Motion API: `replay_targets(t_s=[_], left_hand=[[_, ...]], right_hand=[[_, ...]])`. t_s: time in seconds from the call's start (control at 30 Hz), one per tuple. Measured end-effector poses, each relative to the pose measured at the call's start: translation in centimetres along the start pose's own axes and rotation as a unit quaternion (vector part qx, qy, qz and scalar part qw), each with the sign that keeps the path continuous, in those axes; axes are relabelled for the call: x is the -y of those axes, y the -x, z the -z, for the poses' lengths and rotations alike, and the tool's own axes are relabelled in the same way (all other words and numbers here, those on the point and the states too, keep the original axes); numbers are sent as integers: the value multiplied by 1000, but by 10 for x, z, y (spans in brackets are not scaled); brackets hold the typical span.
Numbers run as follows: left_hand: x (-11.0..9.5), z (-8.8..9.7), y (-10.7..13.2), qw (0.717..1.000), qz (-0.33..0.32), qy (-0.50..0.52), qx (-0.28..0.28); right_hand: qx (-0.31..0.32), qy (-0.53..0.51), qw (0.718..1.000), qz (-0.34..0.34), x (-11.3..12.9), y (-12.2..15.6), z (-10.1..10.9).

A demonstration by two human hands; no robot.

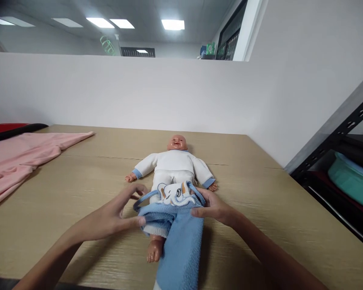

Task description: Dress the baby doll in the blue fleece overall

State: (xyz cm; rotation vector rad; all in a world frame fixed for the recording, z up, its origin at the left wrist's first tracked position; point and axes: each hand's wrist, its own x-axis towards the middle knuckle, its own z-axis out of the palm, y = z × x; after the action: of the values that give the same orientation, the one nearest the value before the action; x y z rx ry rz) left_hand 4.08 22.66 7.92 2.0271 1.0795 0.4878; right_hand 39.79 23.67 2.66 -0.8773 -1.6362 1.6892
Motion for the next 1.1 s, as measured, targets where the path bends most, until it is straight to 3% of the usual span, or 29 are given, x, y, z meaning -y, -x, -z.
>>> replay_targets(t_s=[0.07, 0.13, 0.2, 0.27, 0.4, 0.53, 0.67, 0.73, 0.83, 0.9, 0.97, 1.1], left_hand=[[-11, 0, -13, 997, -25, -41, -52], [-23, 0, -31, 992, -63, -90, -57], [-33, 2, -53, 985, -116, -125, 8], [-40, 6, -76, 975, -151, -121, 108], [-43, 7, -113, 958, -111, 0, 265], [-35, -6, -135, 921, -105, 176, 331], [-22, -15, -143, 911, -89, 193, 352], [-17, -16, -144, 897, -85, 167, 401], [-12, -19, -143, 851, -97, 176, 486], [-12, -20, -143, 835, -111, 216, 494], [-12, -22, -142, 838, -127, 243, 473], [-5, -25, -145, 854, -139, 247, 436]], right_hand=[[15, -29, 999, 0, -7, 0, 2], [4, -49, 999, -1, -15, 1, 3], [-30, -60, 998, -7, -22, 3, 3], [-58, -68, 996, -14, -27, 5, 1], [-71, -13, 997, -3, -25, 8, -2], [-6, 113, 993, -16, -5, 15, -2], [66, 188, 979, -43, 20, 26, -7], [54, 164, 984, -37, 23, 28, -10], [-33, 79, 996, -30, 15, 25, -12], [-79, 30, 996, -28, 8, 22, -11], [-83, 8, 996, -33, 7, 20, -11], [4, 19, 998, -62, 17, 26, -9]])
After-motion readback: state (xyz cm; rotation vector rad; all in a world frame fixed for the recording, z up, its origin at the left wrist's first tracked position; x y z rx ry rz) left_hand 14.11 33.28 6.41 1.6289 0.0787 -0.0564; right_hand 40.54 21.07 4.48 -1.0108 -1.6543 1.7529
